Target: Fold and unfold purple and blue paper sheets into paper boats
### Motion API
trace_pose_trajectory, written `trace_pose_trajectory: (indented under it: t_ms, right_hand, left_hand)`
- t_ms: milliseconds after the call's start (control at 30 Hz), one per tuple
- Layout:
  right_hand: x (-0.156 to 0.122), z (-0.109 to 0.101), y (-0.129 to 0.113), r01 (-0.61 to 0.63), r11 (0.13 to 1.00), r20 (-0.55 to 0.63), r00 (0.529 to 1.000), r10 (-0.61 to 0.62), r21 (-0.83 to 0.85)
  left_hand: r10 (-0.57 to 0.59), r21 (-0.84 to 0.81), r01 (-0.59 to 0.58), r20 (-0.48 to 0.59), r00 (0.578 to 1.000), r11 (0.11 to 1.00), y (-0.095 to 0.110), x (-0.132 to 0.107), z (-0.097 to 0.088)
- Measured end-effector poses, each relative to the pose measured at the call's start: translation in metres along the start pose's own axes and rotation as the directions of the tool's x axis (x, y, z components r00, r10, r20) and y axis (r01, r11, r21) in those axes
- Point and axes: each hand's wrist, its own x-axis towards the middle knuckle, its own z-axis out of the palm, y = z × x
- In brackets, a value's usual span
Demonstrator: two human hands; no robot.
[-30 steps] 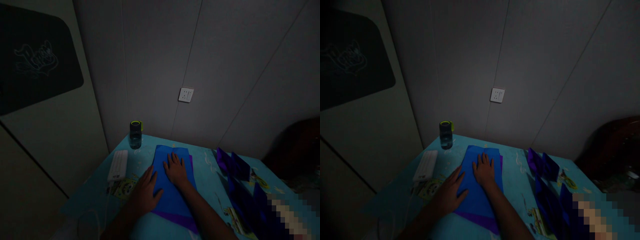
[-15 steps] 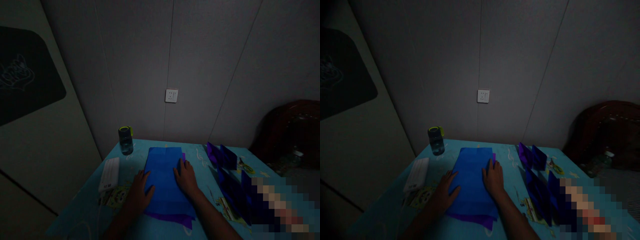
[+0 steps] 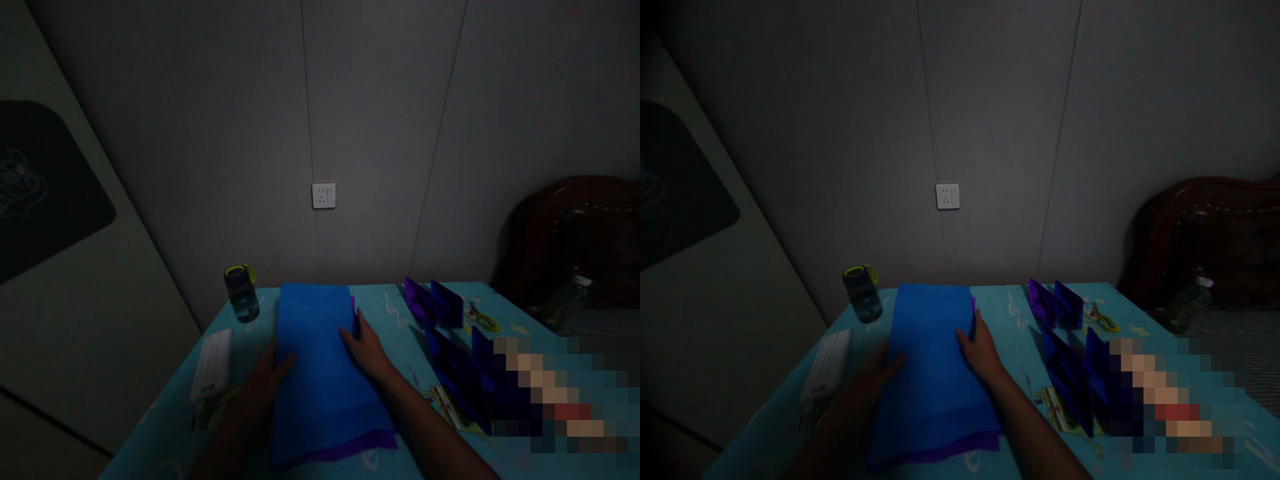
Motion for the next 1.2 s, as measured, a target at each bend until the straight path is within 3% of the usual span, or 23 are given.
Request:
trace_pose_trajectory:
  t_ms: [100, 167, 233, 367, 433, 600, 833, 967, 1067, 1200]
  right_hand:
    - [0.003, -0.016, -0.019, -0.023, 0.947, 0.001, 1.0, 0.024, 0.321]
    - [0.003, -0.027, -0.034, 0.029, 0.87, -0.013, 1.0, -0.027, 0.491]
    - [0.0, -0.037, -0.047, 0.102, 0.797, -0.106, 0.993, -0.047, 0.595]
    - [-0.009, -0.044, -0.059, 0.275, 0.748, -0.373, 0.927, -0.04, 0.604]
    - [-0.013, -0.041, -0.058, 0.308, 0.769, -0.405, 0.912, -0.071, 0.56]
    - [-0.016, -0.027, -0.048, 0.231, 0.867, -0.273, 0.955, -0.114, 0.443]
    - [-0.015, -0.034, -0.051, 0.252, 0.856, -0.362, 0.929, -0.083, 0.451]
    - [-0.014, -0.034, -0.051, 0.216, 0.867, -0.342, 0.938, -0.057, 0.449]
    - [-0.011, -0.03, -0.046, 0.138, 0.886, -0.241, 0.97, -0.031, 0.442]
    - [-0.01, -0.027, -0.038, -0.003, 0.89, 0.075, 0.997, -0.035, 0.456]
  left_hand:
    - [0.089, 0.021, -0.089, -0.006, 0.996, 0.996, 0.008, -0.001, 0.0]
    - [0.141, 0.036, -0.14, -0.006, 0.99, 0.989, 0.016, 0.0, 0.0]
    - [0.23, 0.071, -0.229, -0.013, 0.973, 0.971, 0.023, 0.005, 0.001]
    - [0.363, 0.174, -0.347, -0.074, 0.929, 0.922, 0.028, 0.017, 0.007]
    - [0.363, 0.197, -0.337, -0.116, 0.924, 0.921, 0.023, 0.02, 0.011]
    - [0.305, 0.181, -0.276, -0.159, 0.939, 0.944, 0.014, 0.021, 0.015]
    - [0.312, 0.174, -0.282, -0.183, 0.932, 0.943, 0.024, 0.015, 0.017]
    - [0.322, 0.184, -0.294, -0.147, 0.935, 0.938, 0.024, 0.015, 0.017]
    - [0.311, 0.165, -0.282, -0.182, 0.933, 0.945, 0.021, 0.017, 0.015]
    - [0.285, 0.159, -0.247, -0.305, 0.909, 0.956, 0.018, 0.019, 0.011]
